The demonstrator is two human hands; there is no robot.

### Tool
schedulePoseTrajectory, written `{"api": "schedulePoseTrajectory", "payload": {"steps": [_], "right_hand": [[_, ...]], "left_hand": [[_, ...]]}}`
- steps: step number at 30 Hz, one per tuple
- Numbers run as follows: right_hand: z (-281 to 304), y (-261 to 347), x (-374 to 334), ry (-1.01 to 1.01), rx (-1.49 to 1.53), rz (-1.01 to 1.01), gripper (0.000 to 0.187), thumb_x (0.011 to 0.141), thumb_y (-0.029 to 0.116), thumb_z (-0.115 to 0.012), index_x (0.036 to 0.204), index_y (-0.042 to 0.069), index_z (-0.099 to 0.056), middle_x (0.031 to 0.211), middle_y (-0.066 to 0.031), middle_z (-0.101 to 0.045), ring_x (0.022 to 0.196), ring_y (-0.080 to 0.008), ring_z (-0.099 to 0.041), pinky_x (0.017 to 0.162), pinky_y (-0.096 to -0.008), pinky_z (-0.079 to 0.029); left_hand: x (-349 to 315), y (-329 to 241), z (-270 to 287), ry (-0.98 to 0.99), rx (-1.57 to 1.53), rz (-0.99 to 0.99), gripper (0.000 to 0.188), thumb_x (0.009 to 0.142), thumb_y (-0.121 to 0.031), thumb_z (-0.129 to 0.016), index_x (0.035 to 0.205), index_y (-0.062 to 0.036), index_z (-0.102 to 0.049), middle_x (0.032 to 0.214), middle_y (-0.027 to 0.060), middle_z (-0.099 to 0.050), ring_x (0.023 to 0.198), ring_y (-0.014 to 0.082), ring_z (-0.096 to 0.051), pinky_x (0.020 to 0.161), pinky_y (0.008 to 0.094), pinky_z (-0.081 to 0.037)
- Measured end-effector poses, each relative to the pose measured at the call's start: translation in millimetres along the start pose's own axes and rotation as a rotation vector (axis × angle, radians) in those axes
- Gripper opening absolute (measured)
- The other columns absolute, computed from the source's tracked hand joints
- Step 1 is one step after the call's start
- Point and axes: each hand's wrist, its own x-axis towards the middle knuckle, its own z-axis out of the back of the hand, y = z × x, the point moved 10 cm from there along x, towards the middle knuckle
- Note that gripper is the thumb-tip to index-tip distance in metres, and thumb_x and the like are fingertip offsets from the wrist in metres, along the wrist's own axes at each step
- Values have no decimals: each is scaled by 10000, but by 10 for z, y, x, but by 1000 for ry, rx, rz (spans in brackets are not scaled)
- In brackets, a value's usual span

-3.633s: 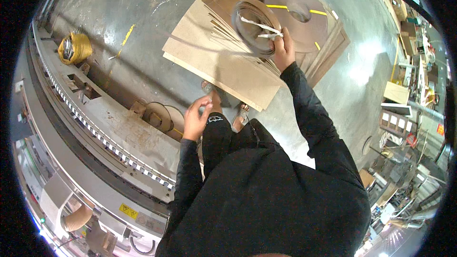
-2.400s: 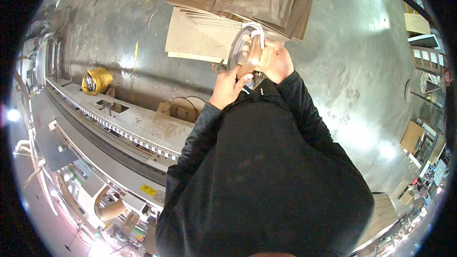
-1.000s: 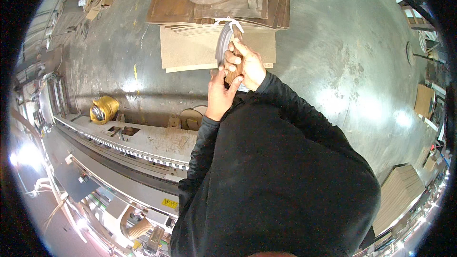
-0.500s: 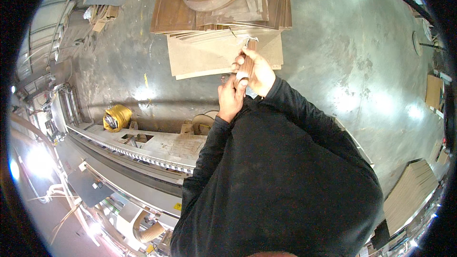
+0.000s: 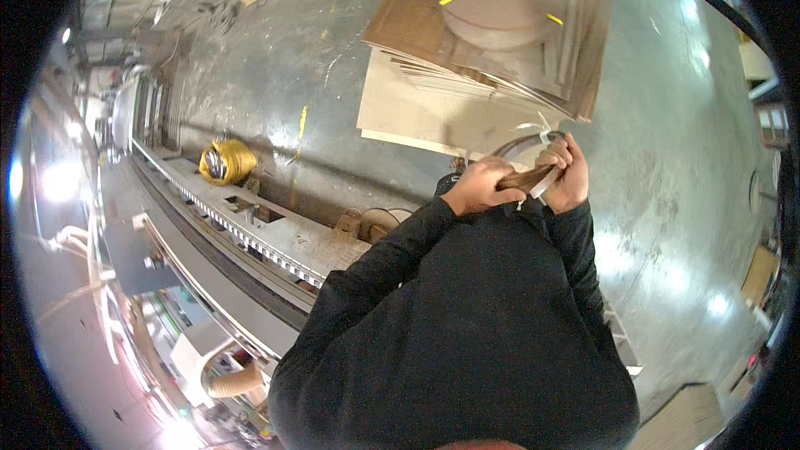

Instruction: The person uncoils a roll of edge banding material, removes a securing strap, and loads the strip into the feeder of an industrial edge banding machine.

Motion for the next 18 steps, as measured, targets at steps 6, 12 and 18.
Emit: {"api": "schedulePoseTrajectory", "payload": {"steps": [6,12,18], "right_hand": [[-40,-589,238,-241,-342,111,268,1118,296,-559,894,150,-546,697,53,-520,687,-148,-560,727,-362,-529],[-184,-1038,480,-224,-350,152,281,1111,360,-582,925,155,-535,655,73,-398,584,-105,-416,629,-319,-443],[-518,-1213,568,22,-81,-73,304,1137,344,-524,922,134,-568,645,83,-411,570,-97,-407,643,-298,-418]], "left_hand": [[-143,398,360,2,5,191,709,923,-735,-642,1021,-38,-726,810,215,-711,779,430,-719,679,483,-558],[-303,604,750,17,-121,166,592,878,-618,-777,968,-39,-695,793,213,-691,774,431,-694,684,493,-518],[-410,692,1234,38,-19,-91,662,842,-699,-749,902,-42,-701,897,147,-684,928,379,-670,862,481,-505]]}}
